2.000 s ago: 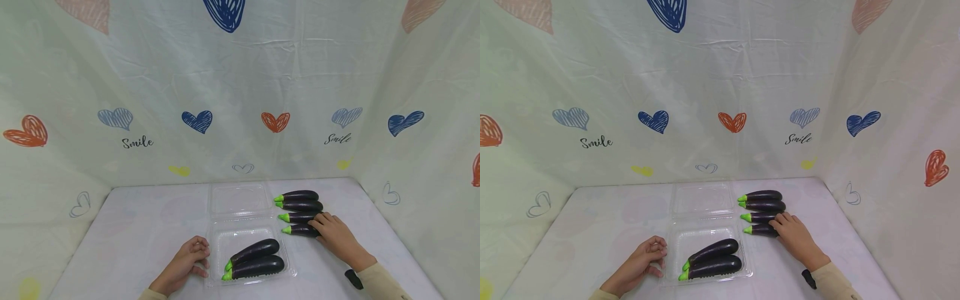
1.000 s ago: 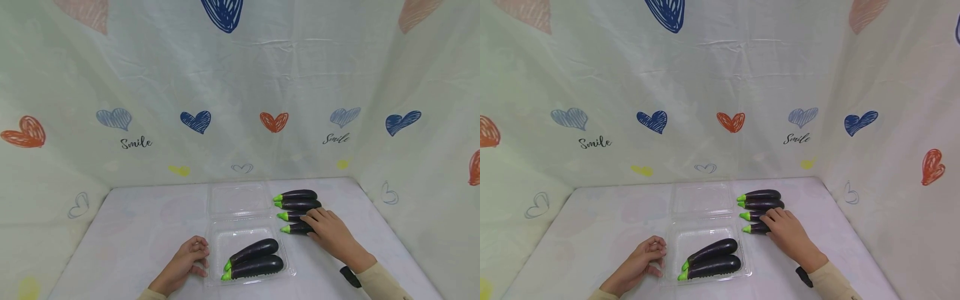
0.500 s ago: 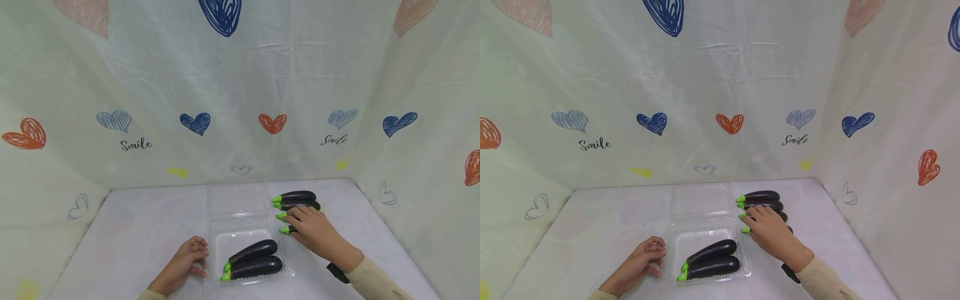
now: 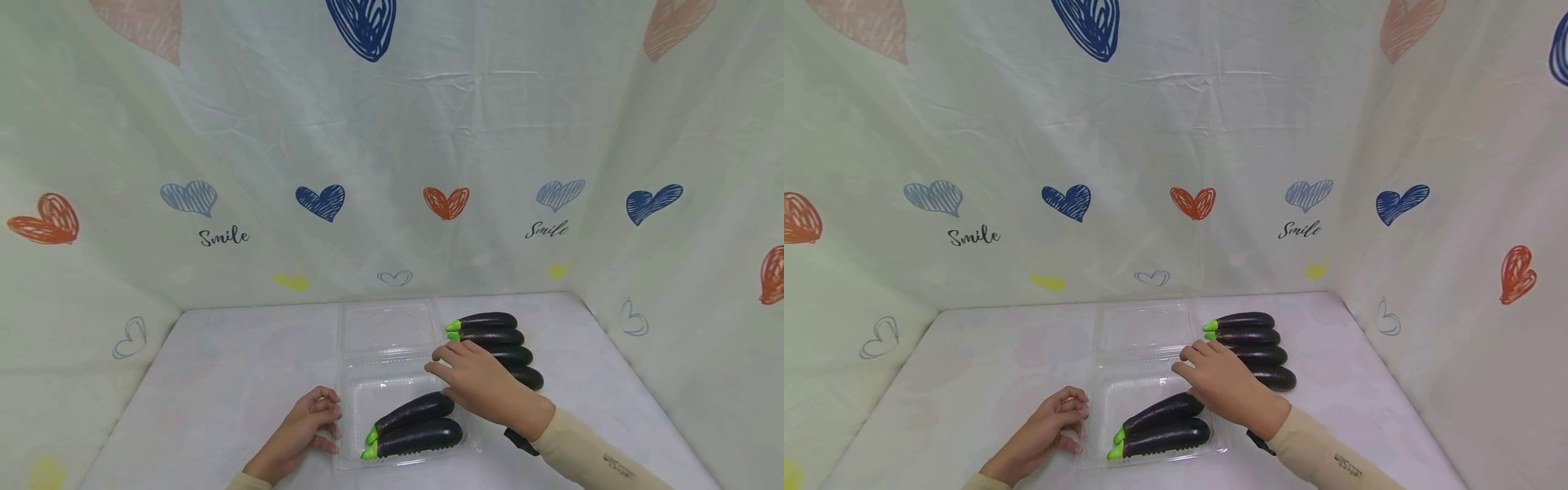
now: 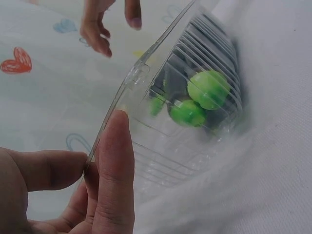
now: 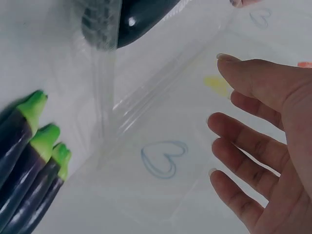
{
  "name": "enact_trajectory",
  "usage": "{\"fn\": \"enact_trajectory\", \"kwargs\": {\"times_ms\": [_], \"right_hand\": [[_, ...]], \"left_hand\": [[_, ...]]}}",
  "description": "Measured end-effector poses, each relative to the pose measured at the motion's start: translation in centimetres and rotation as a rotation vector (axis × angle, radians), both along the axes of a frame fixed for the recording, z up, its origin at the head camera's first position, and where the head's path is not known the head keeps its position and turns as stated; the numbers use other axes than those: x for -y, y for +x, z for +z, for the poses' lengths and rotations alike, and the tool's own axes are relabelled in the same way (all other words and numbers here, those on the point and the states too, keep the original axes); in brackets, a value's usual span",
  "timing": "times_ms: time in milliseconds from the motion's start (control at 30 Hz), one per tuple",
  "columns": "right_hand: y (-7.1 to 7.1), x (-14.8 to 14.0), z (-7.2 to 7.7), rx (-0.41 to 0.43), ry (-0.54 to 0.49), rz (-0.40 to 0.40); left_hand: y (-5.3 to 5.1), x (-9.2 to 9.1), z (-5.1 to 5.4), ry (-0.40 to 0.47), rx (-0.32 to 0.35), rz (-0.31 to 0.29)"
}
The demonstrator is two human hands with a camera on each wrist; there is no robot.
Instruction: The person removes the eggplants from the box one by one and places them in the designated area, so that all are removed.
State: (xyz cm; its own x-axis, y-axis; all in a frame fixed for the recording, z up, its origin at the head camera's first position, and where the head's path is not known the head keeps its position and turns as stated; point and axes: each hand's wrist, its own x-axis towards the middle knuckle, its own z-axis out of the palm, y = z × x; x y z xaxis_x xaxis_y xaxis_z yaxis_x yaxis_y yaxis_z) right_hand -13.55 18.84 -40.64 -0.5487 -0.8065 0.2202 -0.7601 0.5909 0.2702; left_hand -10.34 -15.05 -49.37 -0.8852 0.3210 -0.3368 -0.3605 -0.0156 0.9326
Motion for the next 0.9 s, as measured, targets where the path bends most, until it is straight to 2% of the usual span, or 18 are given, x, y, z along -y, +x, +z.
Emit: {"fn": "enact_trajectory", "kwargs": {"times_ms": [233, 400, 767, 900], "right_hand": [[-0.2, 2.1, -0.6, -0.019, 0.044, 0.082], [-0.2, 3.3, -0.9, -0.013, 0.092, 0.11], [-0.8, 4.7, -2.0, 0.057, 0.202, 0.095], [-0.8, 4.9, -2.4, 0.087, 0.25, 0.071]], "left_hand": [[0.1, 0.0, 0.0, 0.011, -0.002, -0.009], [0.1, 0.1, 0.0, 0.013, -0.005, -0.007], [0.0, 0.0, -0.3, 0.024, -0.007, -0.016], [0.1, 0.0, -0.1, 0.03, -0.003, -0.013]]}}
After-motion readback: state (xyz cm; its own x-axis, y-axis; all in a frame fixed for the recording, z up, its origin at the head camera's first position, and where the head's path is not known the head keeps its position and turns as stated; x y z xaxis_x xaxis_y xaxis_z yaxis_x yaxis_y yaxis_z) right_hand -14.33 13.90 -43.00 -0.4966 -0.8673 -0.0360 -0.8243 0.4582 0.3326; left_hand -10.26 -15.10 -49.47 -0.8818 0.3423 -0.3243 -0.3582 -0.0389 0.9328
